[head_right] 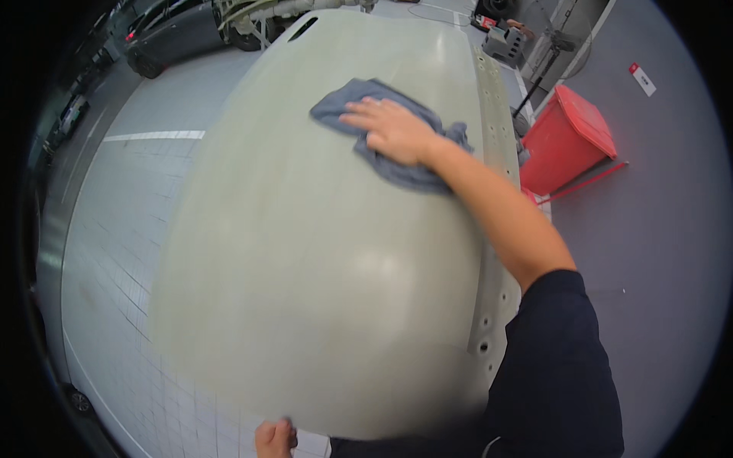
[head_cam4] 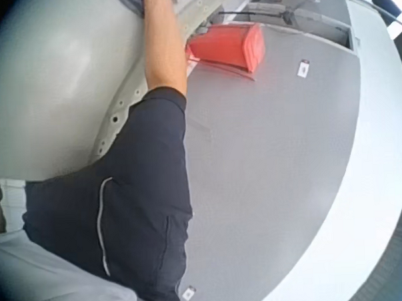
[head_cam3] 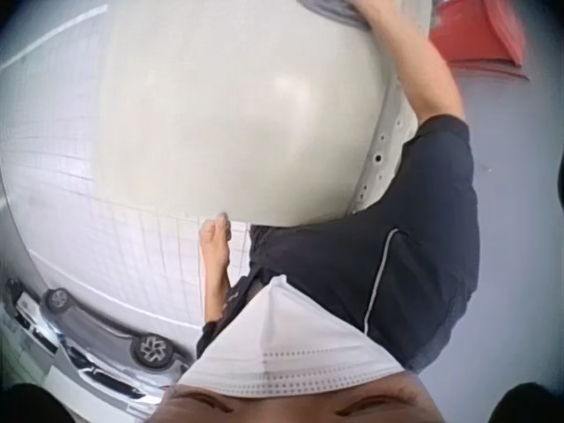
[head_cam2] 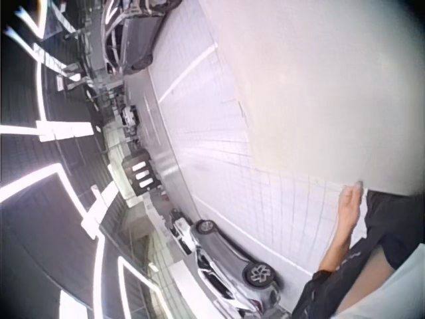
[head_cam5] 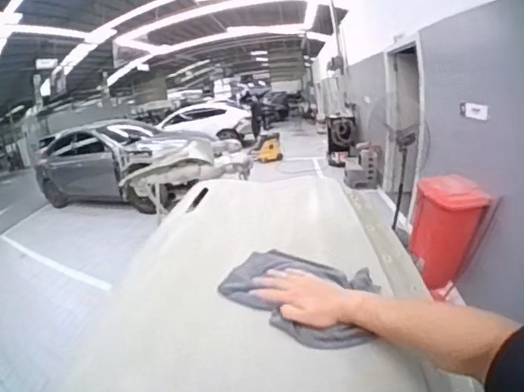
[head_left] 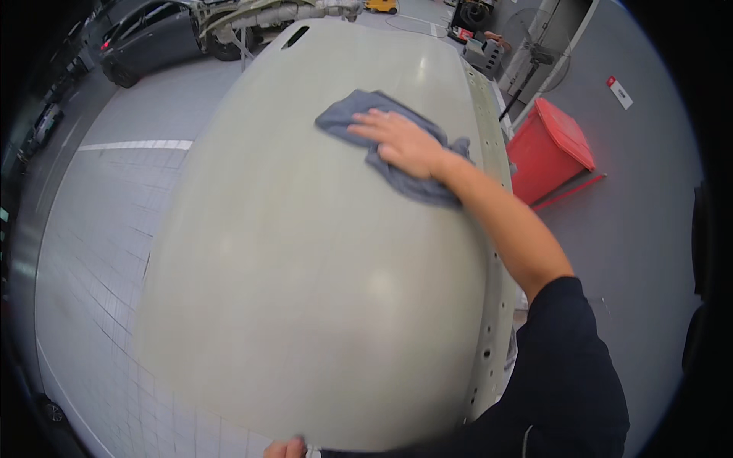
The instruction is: The person sands a car hood using a pneumatic sander, then uses an air hose to blow off dust, and finally wipes the surface with a cloth. The hood is mounted on a stand in a workshop.
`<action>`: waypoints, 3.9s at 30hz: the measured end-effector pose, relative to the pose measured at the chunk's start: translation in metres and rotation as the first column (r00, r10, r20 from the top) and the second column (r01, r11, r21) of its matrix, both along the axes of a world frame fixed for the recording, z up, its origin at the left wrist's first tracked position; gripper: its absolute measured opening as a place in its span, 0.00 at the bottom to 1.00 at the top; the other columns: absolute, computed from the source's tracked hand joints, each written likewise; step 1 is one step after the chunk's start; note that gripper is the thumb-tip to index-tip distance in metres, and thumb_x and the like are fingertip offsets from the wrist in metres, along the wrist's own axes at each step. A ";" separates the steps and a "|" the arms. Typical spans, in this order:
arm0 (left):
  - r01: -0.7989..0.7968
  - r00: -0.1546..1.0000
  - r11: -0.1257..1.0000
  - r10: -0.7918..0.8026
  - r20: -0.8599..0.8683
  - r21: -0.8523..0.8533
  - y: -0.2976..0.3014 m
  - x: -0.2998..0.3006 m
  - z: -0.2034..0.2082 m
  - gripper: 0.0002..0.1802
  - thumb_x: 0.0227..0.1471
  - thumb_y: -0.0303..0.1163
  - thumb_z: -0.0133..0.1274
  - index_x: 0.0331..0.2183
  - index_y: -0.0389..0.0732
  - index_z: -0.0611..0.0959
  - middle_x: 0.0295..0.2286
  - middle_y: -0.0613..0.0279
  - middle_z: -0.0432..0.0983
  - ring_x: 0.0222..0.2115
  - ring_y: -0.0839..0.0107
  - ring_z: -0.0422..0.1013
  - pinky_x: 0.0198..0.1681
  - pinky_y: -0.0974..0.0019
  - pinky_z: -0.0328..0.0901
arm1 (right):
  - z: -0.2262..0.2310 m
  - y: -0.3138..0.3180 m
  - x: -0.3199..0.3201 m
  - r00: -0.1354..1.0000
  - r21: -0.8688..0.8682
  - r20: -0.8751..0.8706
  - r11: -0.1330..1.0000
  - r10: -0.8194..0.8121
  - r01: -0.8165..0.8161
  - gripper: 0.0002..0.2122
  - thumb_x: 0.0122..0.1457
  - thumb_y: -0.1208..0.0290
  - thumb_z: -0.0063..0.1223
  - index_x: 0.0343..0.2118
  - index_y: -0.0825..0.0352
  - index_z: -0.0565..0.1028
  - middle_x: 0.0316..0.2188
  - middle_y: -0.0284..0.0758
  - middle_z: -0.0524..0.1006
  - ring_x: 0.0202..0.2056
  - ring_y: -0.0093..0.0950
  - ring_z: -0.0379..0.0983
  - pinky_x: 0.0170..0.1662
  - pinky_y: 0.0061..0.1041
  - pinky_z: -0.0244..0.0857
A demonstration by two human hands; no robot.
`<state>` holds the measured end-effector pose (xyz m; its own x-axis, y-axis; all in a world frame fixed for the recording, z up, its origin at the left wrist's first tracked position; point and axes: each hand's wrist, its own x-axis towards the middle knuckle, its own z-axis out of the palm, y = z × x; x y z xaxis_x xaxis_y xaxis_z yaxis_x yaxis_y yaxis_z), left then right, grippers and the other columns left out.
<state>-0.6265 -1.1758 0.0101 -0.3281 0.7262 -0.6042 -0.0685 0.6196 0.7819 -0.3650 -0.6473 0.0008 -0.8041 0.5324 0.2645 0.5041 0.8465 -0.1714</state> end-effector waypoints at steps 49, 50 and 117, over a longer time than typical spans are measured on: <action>0.217 0.811 0.972 -0.231 0.538 0.090 0.100 -0.343 -0.043 0.19 0.68 0.44 0.42 0.25 0.47 0.66 0.15 0.76 0.54 0.15 0.84 0.46 0.17 0.76 0.43 | 0.036 -0.301 -0.255 0.892 -0.097 0.273 0.913 -0.360 0.397 0.39 0.49 0.64 0.55 0.66 0.68 0.58 0.69 0.53 0.51 0.69 0.51 0.47 0.70 0.48 0.44; 0.246 0.783 0.963 -0.262 0.564 0.107 0.102 -0.344 -0.050 0.19 0.68 0.44 0.42 0.25 0.47 0.66 0.15 0.75 0.54 0.15 0.84 0.47 0.17 0.76 0.43 | 0.042 -0.340 -0.266 0.882 -0.153 0.293 0.892 -0.370 0.425 0.39 0.49 0.64 0.54 0.67 0.67 0.58 0.69 0.51 0.51 0.69 0.51 0.46 0.70 0.49 0.43; 0.560 0.709 0.770 -0.636 0.304 0.306 0.205 -0.507 -0.022 0.10 0.61 0.26 0.51 0.44 0.36 0.81 0.29 0.67 0.76 0.30 0.81 0.69 0.36 0.77 0.64 | -0.001 -0.084 -0.464 0.886 0.040 0.437 0.988 -0.152 0.150 0.27 0.55 0.61 0.48 0.60 0.55 0.69 0.66 0.34 0.63 0.68 0.37 0.53 0.69 0.47 0.46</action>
<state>-1.1333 -0.9705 -0.0121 0.4324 0.7964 -0.4229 -0.0369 0.4842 0.8742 -0.8288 -0.7316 0.0001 -0.7490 0.6561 -0.0925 0.6485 0.7545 0.1005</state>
